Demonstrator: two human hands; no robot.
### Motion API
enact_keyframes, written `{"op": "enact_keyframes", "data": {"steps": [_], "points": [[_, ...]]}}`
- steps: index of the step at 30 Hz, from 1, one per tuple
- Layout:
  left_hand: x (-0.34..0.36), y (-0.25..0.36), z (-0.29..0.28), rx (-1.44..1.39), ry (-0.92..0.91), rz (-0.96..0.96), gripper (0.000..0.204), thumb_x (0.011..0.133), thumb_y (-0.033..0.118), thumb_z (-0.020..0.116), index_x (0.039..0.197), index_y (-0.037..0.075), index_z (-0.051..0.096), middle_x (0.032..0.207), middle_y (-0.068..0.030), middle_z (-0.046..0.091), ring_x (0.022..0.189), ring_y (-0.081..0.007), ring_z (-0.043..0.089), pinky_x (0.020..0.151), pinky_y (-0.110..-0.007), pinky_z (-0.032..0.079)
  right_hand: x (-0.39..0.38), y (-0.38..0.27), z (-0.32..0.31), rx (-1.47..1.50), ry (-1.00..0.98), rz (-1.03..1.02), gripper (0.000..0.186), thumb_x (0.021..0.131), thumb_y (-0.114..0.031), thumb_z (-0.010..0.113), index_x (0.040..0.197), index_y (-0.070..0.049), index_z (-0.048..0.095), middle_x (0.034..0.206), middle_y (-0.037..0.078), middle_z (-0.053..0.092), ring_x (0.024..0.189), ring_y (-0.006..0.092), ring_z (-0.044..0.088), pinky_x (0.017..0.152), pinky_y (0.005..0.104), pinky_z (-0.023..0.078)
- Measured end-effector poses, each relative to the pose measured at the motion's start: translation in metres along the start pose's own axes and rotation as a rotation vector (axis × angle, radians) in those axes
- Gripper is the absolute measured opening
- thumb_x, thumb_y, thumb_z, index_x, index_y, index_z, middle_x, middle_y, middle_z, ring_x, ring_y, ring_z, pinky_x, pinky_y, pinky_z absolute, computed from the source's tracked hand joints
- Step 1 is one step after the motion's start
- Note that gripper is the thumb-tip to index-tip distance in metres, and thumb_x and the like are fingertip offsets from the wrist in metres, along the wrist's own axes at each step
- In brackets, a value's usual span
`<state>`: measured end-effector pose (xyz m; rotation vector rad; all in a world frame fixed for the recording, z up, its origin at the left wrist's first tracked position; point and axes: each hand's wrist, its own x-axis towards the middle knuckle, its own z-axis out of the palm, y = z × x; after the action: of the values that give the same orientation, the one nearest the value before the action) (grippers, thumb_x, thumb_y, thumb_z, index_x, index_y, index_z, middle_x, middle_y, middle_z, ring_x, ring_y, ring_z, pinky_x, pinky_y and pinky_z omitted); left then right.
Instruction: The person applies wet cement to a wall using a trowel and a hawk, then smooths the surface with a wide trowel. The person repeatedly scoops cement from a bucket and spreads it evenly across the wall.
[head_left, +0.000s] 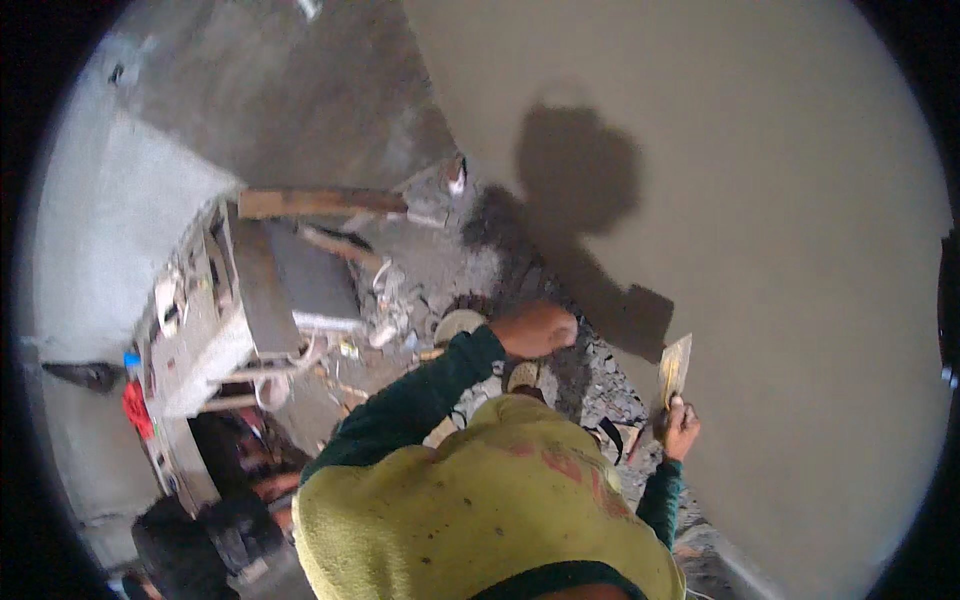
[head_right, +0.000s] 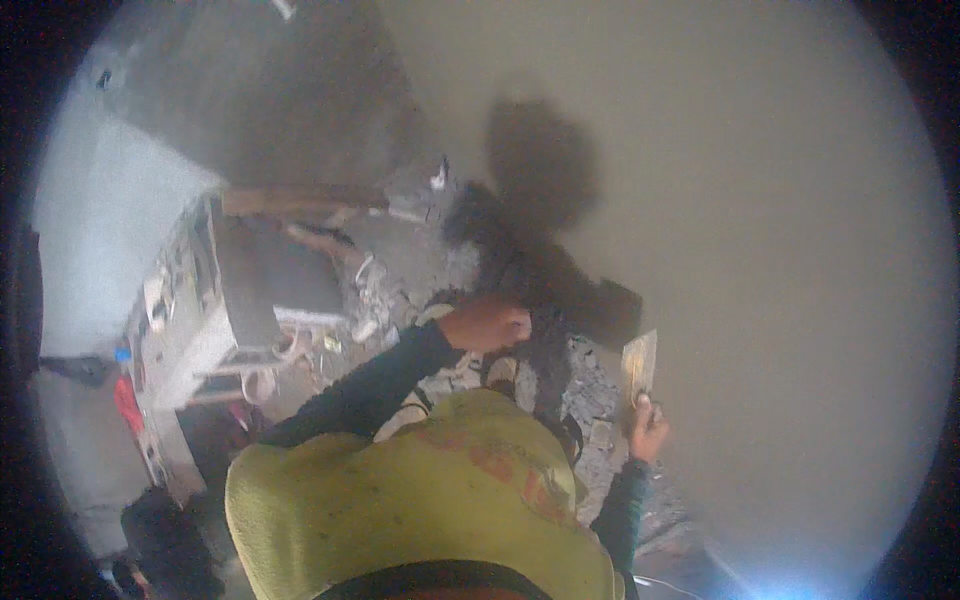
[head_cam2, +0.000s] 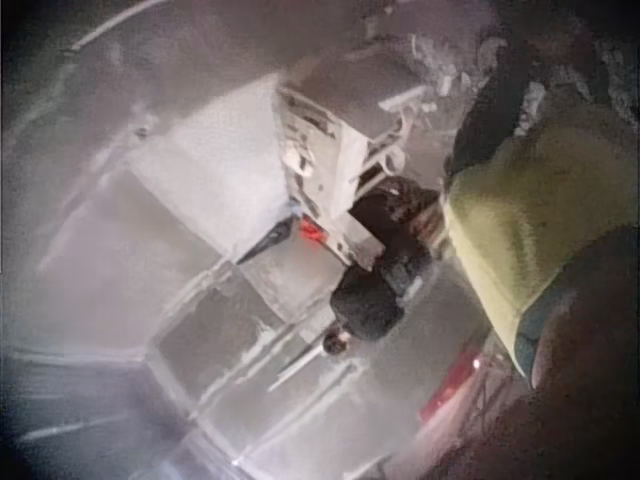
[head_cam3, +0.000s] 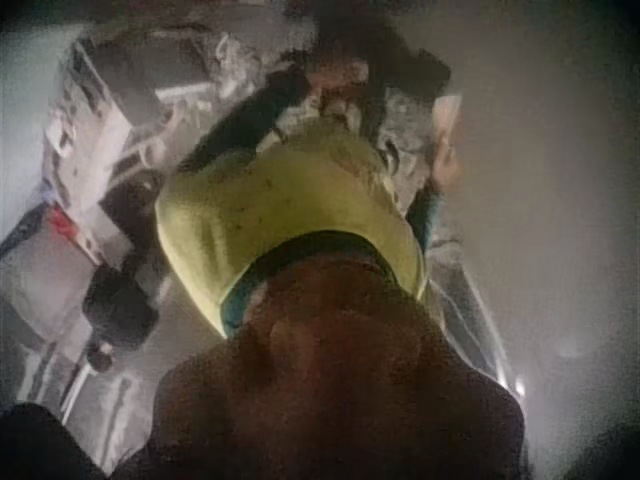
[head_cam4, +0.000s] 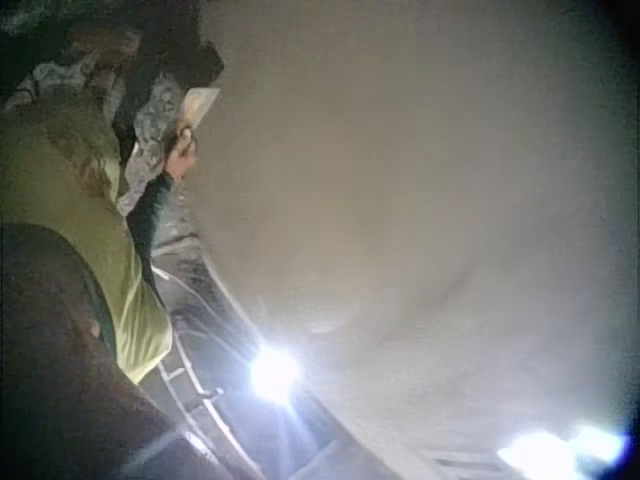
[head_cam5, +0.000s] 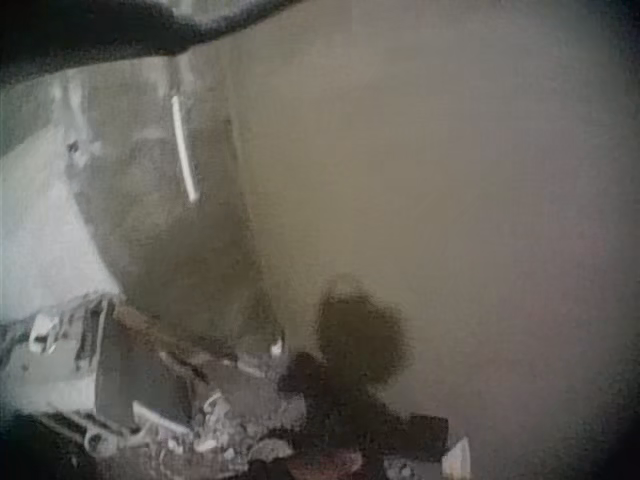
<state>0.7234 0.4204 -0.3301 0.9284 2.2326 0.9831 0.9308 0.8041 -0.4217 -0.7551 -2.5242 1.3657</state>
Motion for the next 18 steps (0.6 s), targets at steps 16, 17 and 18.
{"op": "enact_keyframes", "data": {"steps": [16, 17, 18], "points": [[-0.162, -0.135, 0.057, -0.412, 1.176, -0.616, 0.020, 0.100, 0.021, 0.063, 0.103, 0.005, 0.076, 0.092, -0.0093, 0.077, 0.083, -0.0196, 0.072, 0.078, -0.035, 0.055, 0.107, -0.130, 0.101, 0.174, -0.514, -0.257, 0.028, 0.102, -0.032, 0.065, 0.089, -0.009, 0.056, 0.072, -0.003, 0.054, 0.057, 0.0056, 0.048, 0.049, 0.0244, 0.035], [-0.169, -0.130, 0.052, -0.432, 1.271, -0.622, 0.021, 0.101, 0.020, 0.063, 0.104, 0.004, 0.076, 0.091, -0.0101, 0.077, 0.079, -0.0193, 0.071, 0.074, -0.035, 0.055, 0.112, -0.134, 0.104, 0.185, -0.526, -0.204, 0.027, 0.102, -0.032, 0.064, 0.090, -0.009, 0.056, 0.072, -0.003, 0.054, 0.058, 0.0054, 0.047, 0.051, 0.0243, 0.035], [-0.176, -0.124, 0.048, -0.405, 1.302, -0.670, 0.019, 0.100, 0.018, 0.065, 0.104, 0.004, 0.076, 0.093, -0.0108, 0.077, 0.080, -0.0186, 0.071, 0.075, -0.034, 0.055, 0.117, -0.140, 0.106, 0.177, -0.557, -0.144, 0.026, 0.102, -0.032, 0.064, 0.092, -0.009, 0.056, 0.073, -0.004, 0.054, 0.059, 0.0052, 0.047, 0.052, 0.0243, 0.035]]}}
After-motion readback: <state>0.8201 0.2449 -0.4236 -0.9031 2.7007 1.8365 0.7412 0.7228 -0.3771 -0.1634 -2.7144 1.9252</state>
